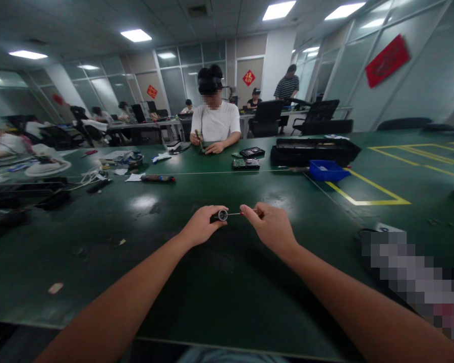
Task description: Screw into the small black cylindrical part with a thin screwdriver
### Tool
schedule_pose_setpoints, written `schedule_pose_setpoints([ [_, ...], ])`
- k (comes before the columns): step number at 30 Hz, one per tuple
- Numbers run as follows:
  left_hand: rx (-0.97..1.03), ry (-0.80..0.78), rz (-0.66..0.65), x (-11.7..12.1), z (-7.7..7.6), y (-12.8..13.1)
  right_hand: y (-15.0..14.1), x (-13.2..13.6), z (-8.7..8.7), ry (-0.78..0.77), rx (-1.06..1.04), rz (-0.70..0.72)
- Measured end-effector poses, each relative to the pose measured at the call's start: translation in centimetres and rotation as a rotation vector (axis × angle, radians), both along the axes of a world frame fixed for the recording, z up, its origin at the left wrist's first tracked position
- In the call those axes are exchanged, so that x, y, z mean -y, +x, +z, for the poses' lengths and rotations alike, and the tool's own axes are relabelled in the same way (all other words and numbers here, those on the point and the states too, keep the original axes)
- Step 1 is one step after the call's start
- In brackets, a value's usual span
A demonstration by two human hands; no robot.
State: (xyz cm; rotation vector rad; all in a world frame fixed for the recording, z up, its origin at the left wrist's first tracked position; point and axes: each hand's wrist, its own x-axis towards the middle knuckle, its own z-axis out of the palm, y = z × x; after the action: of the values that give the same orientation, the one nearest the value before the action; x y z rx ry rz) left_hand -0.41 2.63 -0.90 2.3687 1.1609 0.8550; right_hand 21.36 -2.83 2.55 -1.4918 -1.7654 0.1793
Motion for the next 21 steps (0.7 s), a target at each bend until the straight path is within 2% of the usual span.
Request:
schedule_pose_setpoints([
  [3, 0.000, 0.006, 0.003, 0.08, 0.15, 0.06, -0.01, 0.20, 0.16, 0.027, -0.010, 0.032],
  [7, -0.008, 0.011, 0.006, 0.23, 0.31, 0.17, -0.04, 0.38, 0.19, 0.070, -0.061, 0.200],
  [10, -0.017, 0.011, 0.008, 0.26, 0.28, 0.18, -0.06, 0.50, 0.20, 0.041, -0.098, 0.282],
  [15, -0.022, 0.013, 0.012, 0.17, 0.22, 0.07, 0.01, 0.35, 0.50, -0.057, -0.063, 0.222],
  [21, -0.031, 0.029, -0.009, 0.11, 0.17, 0.09, -0.08, 0.22, 0.63, -0.084, -0.012, 0.161],
])
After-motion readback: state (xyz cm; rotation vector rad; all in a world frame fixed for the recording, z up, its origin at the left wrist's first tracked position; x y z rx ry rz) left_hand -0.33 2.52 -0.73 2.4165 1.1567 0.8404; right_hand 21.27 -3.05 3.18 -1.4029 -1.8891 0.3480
